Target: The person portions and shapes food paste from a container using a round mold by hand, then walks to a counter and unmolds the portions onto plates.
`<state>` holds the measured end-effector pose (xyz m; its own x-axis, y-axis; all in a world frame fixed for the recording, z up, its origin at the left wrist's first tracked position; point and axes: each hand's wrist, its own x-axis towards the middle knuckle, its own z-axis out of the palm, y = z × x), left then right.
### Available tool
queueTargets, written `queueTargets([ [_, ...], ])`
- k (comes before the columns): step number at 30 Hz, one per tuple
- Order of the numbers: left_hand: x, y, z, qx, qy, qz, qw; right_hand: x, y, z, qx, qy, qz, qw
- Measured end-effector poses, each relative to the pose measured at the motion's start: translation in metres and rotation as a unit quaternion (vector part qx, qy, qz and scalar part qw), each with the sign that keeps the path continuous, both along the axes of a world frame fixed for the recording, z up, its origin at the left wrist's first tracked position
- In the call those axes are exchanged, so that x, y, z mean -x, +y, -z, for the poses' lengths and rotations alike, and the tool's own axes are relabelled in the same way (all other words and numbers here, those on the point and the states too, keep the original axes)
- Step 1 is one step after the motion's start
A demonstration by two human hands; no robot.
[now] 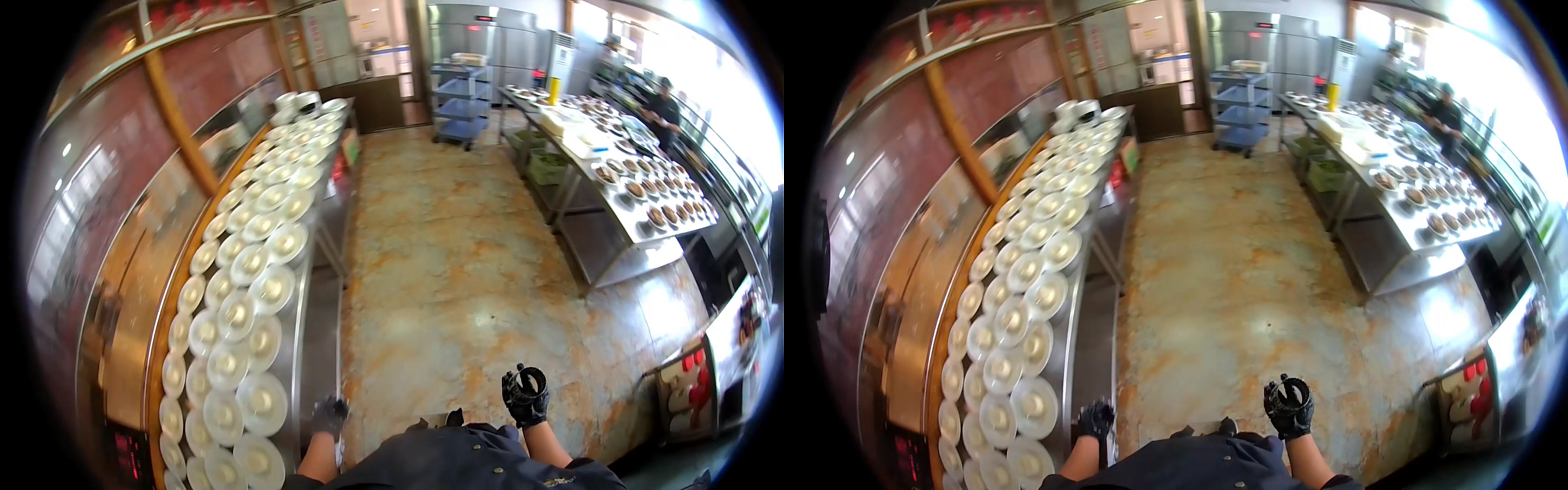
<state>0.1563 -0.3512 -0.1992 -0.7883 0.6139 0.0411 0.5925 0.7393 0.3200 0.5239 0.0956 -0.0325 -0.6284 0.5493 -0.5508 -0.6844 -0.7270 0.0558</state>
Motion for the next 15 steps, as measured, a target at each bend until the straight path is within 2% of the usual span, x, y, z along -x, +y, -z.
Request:
queueTargets([
  [1, -0.022, 0.019, -0.048, 0.079, -0.034, 0.051, 0.995, -0.008, 0.018, -0.006, -0.001, -0.007, 0.018, 1.0],
  [2, -0.033, 0.031, -0.049, 0.195, -0.046, 0.024, 0.979, -0.013, 0.038, -0.002, 0.015, 0.009, 0.035, 0.999],
  [3, -0.018, 0.016, 0.021, 0.336, -0.033, 0.098, 0.936, -0.015, 0.05, 0.009, 0.029, 0.025, 0.05, 0.998],
  [4, -0.031, 0.039, -0.006, 0.4, -0.055, 0.103, 0.909, -0.012, 0.069, 0.01, 0.028, 0.022, 0.06, 0.998],
  [5, -0.038, 0.041, -0.002, 0.41, -0.068, 0.155, 0.896, -0.009, 0.087, 0.011, 0.027, 0.02, 0.07, 0.997],
  [6, -0.034, 0.066, -0.005, 0.475, -0.146, 0.142, 0.856, -0.006, 0.105, 0.013, 0.025, 0.017, 0.08, 0.996],
  [10, 0.007, 0.151, -0.006, 0.495, -0.172, 0.13, 0.842, 0.039, 0.205, 0.034, -0.034, 0.031, 0.082, 0.996],
  [12, 0.046, 0.21, -0.001, 0.494, -0.156, 0.136, 0.844, 0.068, 0.252, 0.02, -0.048, 0.021, 0.075, 0.996],
  [13, 0.068, 0.239, 0.002, 0.494, -0.144, 0.14, 0.846, 0.085, 0.272, -0.005, -0.038, 0.032, 0.066, 0.997],
  [15, 0.114, 0.3, 0.006, 0.489, -0.112, 0.157, 0.85, 0.101, 0.317, 0.0, -0.024, 0.074, 0.095, 0.992],
])
